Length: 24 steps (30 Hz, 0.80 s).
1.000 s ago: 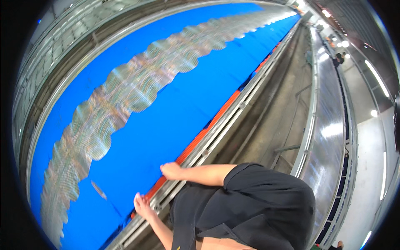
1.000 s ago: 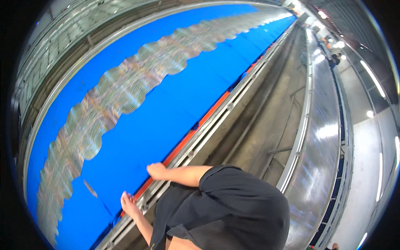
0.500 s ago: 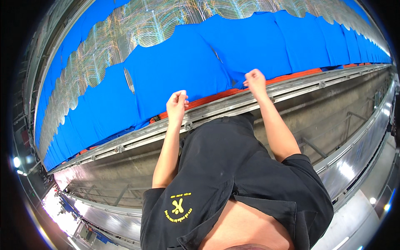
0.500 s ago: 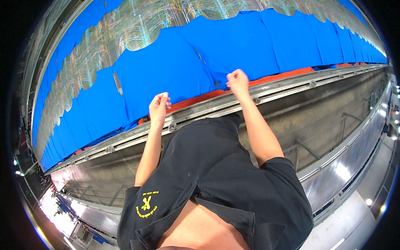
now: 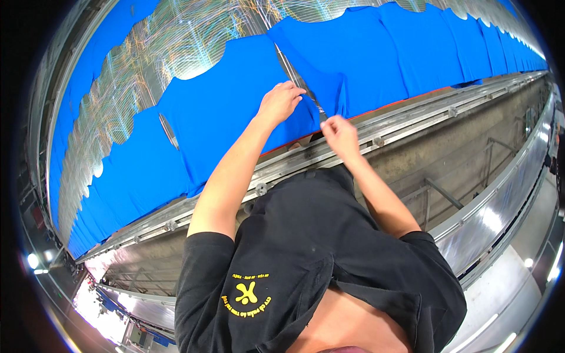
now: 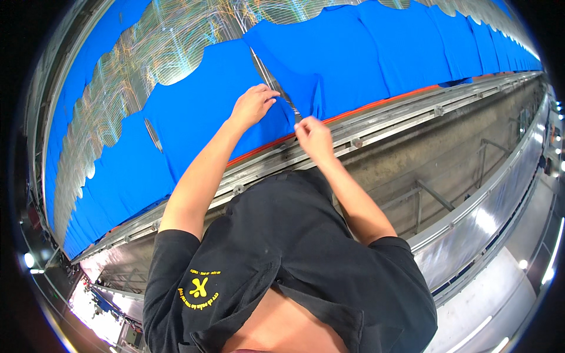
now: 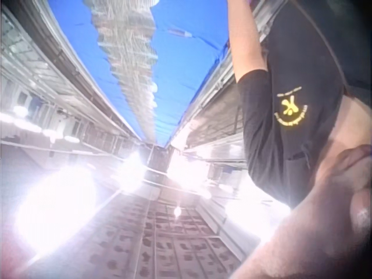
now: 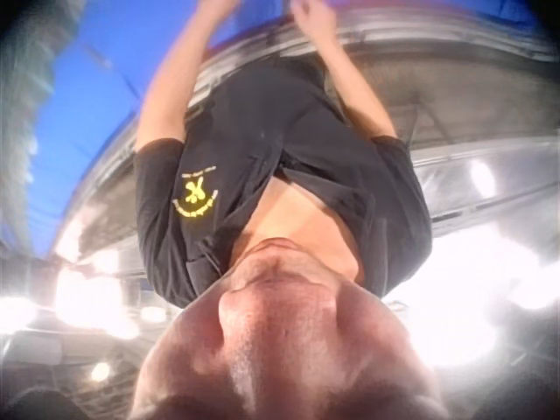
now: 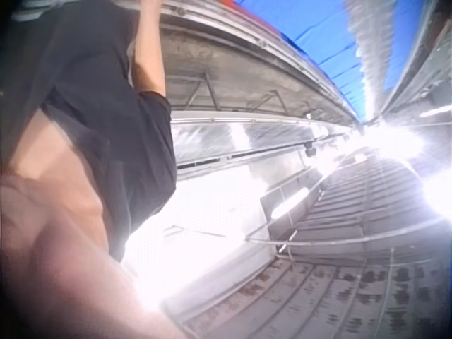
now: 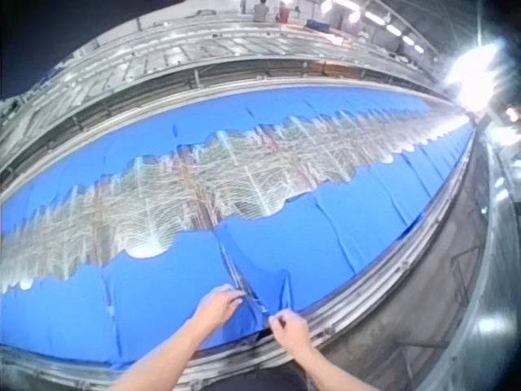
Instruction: The person uses shears to cut a large blue fabric laid out on a metal frame. They repeatedly lift the fabric, cut along a line, and smooth the material to continue cutting.
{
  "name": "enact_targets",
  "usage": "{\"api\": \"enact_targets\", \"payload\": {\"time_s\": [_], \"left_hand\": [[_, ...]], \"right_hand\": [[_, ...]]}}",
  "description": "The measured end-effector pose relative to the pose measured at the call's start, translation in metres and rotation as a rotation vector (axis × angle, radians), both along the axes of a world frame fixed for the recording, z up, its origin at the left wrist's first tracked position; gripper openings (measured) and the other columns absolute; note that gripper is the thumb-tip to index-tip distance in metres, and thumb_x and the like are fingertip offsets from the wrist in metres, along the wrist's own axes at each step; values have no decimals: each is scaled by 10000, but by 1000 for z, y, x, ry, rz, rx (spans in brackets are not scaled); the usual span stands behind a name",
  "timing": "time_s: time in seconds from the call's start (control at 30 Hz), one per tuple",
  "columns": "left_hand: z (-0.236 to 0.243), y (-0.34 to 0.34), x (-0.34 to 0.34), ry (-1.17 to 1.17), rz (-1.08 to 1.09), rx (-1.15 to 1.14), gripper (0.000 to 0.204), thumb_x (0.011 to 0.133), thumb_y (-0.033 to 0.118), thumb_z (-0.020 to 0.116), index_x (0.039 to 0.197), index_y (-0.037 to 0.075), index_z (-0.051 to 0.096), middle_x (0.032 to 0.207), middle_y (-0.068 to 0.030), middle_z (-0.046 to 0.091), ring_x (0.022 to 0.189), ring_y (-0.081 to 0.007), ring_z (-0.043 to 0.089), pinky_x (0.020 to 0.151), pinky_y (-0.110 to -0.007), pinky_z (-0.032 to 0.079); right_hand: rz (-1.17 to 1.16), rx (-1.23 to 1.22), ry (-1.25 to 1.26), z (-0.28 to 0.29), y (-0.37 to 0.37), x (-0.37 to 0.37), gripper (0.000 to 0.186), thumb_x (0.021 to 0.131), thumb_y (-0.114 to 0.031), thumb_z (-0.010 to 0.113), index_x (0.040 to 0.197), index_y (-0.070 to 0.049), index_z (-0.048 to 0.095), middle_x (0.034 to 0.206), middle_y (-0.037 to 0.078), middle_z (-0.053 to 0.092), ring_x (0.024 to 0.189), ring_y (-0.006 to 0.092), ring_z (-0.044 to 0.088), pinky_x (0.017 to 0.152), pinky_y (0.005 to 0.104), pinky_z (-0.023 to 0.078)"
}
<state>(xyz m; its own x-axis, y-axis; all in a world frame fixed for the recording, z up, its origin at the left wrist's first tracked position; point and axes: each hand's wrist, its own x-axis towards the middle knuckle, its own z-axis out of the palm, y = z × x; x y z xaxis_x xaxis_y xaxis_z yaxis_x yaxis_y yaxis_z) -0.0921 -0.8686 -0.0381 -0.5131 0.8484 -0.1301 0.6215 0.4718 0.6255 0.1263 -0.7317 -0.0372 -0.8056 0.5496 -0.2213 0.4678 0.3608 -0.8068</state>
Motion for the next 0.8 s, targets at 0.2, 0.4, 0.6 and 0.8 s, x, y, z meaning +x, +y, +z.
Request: {"api": "enact_targets", "payload": {"time_s": [0.2, 0.4, 0.6, 0.8], "left_hand": [[-5, 31, -12, 115, -283, -47, 169, 984, 185, 690, 1103, 138, 800, 1097, -57, 694, 1119, -296, 669, 976, -460, 543], [-9, 29, -15, 166, -372, -8, 104, 999, 167, 669, 1049, 86, 712, 1043, -89, 676, 1056, -314, 670, 930, -469, 542], [11, 26, -23, -143, -244, -100, 116, 1031, 129, 627, 1123, 61, 649, 1099, -140, 703, 1073, -376, 684, 903, -494, 554], [15, 22, -33, -295, -272, -35, 235, 946, 40, 700, 1179, 44, 671, 1115, -159, 728, 1066, -369, 704, 945, -477, 571]], "right_hand": [[-141, 67, -168, -7, -34, -3, 206, 930, -160, 802, 1012, -5, 694, 908, 147, 713, 845, 326, 720, 758, 458, 574], [-6, 21, -61, -18, -22, 2, 188, 951, -123, 766, 1073, -22, 665, 903, 122, 686, 829, 270, 706, 725, 405, 572], [-306, -677, 40, -17, -27, -2, 176, 1046, -130, 698, 1104, -25, 570, 878, 48, 636, 684, 121, 655, 574, 290, 576], [-367, -618, 28, -26, -31, -1, 344, 970, -101, 799, 1178, -11, 539, 991, 81, 634, 703, 104, 637, 582, 278, 578]]}}
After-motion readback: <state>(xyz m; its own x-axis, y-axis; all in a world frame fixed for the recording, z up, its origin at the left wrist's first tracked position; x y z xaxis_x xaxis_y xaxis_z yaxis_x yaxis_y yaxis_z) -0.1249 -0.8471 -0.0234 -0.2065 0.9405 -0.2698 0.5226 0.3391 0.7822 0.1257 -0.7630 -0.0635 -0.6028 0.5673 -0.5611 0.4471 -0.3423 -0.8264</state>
